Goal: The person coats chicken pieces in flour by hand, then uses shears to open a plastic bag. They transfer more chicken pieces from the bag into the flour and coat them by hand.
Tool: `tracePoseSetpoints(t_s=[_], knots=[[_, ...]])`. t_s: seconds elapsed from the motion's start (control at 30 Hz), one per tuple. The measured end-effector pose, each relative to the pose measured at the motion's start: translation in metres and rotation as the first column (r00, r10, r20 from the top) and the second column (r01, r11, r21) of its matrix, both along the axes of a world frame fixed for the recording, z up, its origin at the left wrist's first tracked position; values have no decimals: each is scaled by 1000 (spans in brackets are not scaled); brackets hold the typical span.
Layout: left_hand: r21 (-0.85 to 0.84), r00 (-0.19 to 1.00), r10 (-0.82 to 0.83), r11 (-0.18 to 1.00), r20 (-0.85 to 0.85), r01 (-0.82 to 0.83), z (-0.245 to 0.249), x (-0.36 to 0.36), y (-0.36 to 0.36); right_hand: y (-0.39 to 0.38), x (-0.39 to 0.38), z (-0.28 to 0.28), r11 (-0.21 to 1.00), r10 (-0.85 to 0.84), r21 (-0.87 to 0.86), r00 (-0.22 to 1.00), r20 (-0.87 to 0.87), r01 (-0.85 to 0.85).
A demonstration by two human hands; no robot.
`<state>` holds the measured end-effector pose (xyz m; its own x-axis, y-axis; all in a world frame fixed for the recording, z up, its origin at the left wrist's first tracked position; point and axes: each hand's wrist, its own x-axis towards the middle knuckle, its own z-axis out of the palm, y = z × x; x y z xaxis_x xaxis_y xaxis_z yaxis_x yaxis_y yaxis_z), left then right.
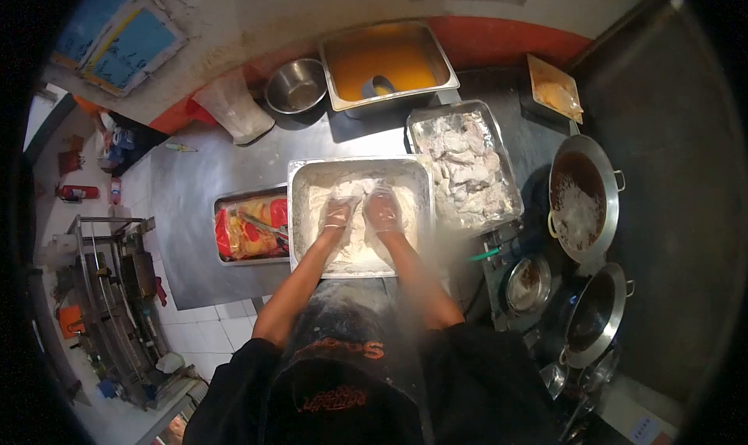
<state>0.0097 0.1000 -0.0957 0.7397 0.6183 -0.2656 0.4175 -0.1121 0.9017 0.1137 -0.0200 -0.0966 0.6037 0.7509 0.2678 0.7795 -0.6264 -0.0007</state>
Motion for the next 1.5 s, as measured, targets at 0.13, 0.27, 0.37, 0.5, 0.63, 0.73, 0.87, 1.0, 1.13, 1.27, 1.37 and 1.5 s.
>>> tracePoseSetpoints(t_s=[0.13, 0.27, 0.37, 0.5, 0.63, 0.73, 0.87, 1.0, 1.13, 1.27, 1.37, 1.5], knots=[[88, 994, 37, 996, -102, -28, 10, -14, 11, -17, 22, 26, 978, -204, -82, 816, -541, 190], [486, 931, -195, 809, -309, 331, -63, -16, 30, -17, 14, 31, 943, -267, 59, 852, -450, 327], [675, 892, -347, 587, -289, 447, -50, -13, 10, 2, -14, 13, 923, -57, 371, 988, -142, 107], [-218, 937, -217, 963, -275, 159, 108, 13, 16, 14, 10, 9, 983, -59, 49, 551, -832, 179], [-540, 979, 159, 817, -131, -205, 3, -23, 38, 8, 30, 10, 909, -230, -9, 485, -844, 416], [-279, 942, -237, 945, -236, 168, 8, -7, 61, 13, 15, -23, 928, -163, 68, 563, -810, 367], [-115, 989, -83, 991, -121, 69, 78, 0, 16, 33, 7, 75, 931, -288, -135, 452, -844, 340], [-17, 978, -195, 980, 66, 197, 27, -15, 33, -7, 32, 83, 917, 212, 241, 123, -969, 319], [-423, 940, -324, 870, -106, 253, 85, -2, 50, -12, 28, 134, 966, -255, -228, 544, -799, 118], [334, 964, -265, 909, 2, 250, -9, -2, 63, -36, 10, 90, 972, -48, 91, 560, -827, 218], [-57, 986, -102, 992, 129, 110, 58, -8, 48, -42, -3, 92, 933, 44, 231, 548, -836, 277], [-212, 989, -41, 975, 143, 71, 57, -8, 48, -48, -5, 106, 910, 65, 271, 538, -840, 314]])
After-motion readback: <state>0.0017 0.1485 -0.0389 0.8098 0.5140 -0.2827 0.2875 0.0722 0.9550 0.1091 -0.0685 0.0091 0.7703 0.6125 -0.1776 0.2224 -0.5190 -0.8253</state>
